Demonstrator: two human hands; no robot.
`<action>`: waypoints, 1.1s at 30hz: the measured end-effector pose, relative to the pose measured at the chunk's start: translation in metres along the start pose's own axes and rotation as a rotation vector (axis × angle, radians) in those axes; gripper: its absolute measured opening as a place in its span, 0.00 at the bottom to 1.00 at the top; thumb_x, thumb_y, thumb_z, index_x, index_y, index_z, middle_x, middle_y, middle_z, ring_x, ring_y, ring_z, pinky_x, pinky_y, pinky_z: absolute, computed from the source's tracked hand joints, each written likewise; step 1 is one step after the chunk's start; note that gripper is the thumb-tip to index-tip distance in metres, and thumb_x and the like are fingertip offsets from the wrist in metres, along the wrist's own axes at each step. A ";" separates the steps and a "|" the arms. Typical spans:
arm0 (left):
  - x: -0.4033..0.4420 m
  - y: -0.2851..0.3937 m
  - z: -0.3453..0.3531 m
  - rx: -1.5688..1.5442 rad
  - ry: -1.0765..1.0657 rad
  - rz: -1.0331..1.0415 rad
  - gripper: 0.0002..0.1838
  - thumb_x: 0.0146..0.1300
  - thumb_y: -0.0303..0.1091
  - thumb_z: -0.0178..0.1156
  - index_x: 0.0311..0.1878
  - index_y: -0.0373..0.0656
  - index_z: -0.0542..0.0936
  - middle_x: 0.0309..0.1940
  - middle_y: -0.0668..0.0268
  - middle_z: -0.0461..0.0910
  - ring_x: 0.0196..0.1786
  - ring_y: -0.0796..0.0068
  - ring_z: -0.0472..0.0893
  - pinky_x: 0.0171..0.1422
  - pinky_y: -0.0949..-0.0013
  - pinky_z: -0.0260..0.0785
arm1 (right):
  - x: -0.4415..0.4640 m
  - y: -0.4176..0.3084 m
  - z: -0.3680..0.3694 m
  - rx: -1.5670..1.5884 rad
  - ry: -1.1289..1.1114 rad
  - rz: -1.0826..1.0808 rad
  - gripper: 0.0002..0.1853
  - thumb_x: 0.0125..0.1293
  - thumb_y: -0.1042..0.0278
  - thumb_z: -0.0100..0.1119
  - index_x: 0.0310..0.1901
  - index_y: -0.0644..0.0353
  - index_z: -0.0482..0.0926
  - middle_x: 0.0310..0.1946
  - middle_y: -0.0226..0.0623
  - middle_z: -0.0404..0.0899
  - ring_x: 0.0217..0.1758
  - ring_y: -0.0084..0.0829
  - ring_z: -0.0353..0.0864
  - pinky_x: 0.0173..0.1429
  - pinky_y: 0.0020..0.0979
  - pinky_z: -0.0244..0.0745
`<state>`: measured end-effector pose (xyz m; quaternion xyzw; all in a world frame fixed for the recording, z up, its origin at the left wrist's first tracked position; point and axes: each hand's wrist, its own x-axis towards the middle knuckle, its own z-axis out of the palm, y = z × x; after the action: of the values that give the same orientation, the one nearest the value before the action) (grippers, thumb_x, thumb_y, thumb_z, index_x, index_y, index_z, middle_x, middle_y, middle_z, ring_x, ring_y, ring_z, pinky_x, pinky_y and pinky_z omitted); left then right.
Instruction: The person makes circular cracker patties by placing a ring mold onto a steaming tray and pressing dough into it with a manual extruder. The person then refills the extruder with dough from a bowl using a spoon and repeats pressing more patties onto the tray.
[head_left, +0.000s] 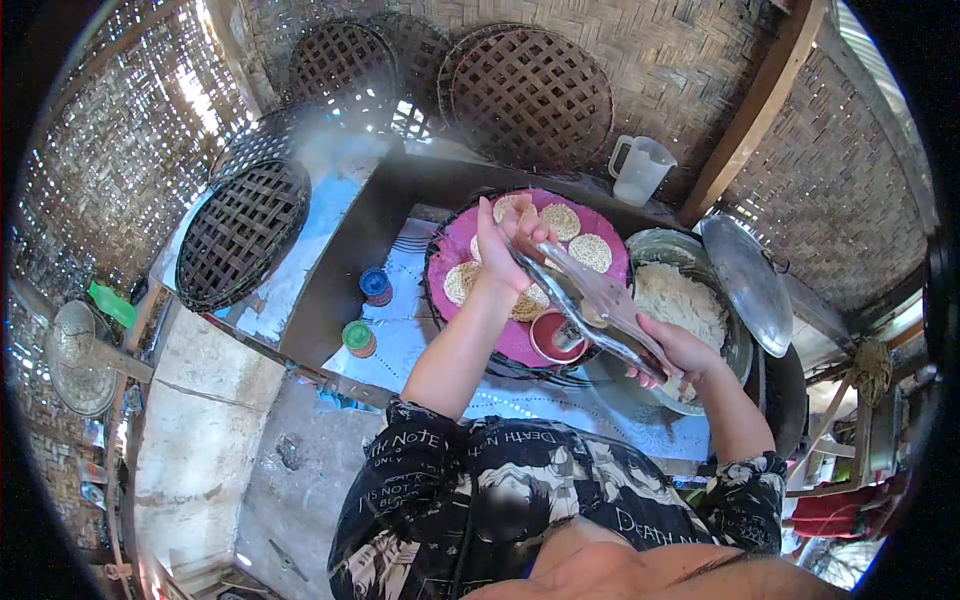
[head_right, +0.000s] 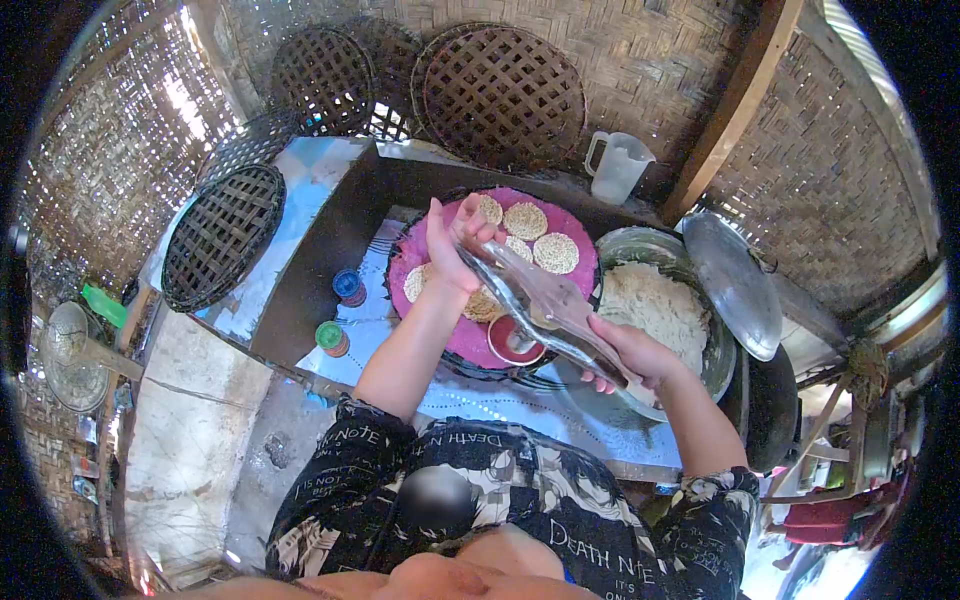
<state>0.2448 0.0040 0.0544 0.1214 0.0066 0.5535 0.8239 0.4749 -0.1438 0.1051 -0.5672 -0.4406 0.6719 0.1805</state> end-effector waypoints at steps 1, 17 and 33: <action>0.000 -0.004 -0.004 -0.002 0.039 0.007 0.29 0.59 0.66 0.42 0.39 0.48 0.75 0.14 0.73 0.61 0.22 0.74 0.65 0.38 0.64 0.64 | -0.001 -0.001 -0.002 -0.050 0.024 0.009 0.33 0.64 0.36 0.35 0.40 0.63 0.75 0.24 0.39 0.78 0.20 0.28 0.78 0.23 0.26 0.75; -0.002 0.028 -0.008 0.102 0.140 0.117 0.27 0.61 0.64 0.40 0.33 0.49 0.74 0.08 0.78 0.53 0.13 0.82 0.58 0.27 0.72 0.60 | 0.035 -0.004 0.021 -0.306 0.247 -0.080 0.32 0.62 0.36 0.43 0.29 0.64 0.78 0.17 0.35 0.75 0.15 0.23 0.74 0.18 0.25 0.69; -0.028 0.001 0.002 0.073 0.373 0.083 0.27 0.60 0.63 0.40 0.19 0.51 0.66 0.05 0.78 0.50 0.09 0.82 0.51 0.19 0.75 0.51 | 0.005 0.010 0.020 -0.359 0.275 -0.039 0.28 0.63 0.41 0.46 0.26 0.64 0.75 0.14 0.34 0.73 0.11 0.23 0.71 0.15 0.24 0.66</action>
<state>0.2341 -0.0214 0.0533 0.0464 0.1743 0.5993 0.7799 0.4577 -0.1534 0.0935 -0.6680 -0.5352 0.4953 0.1480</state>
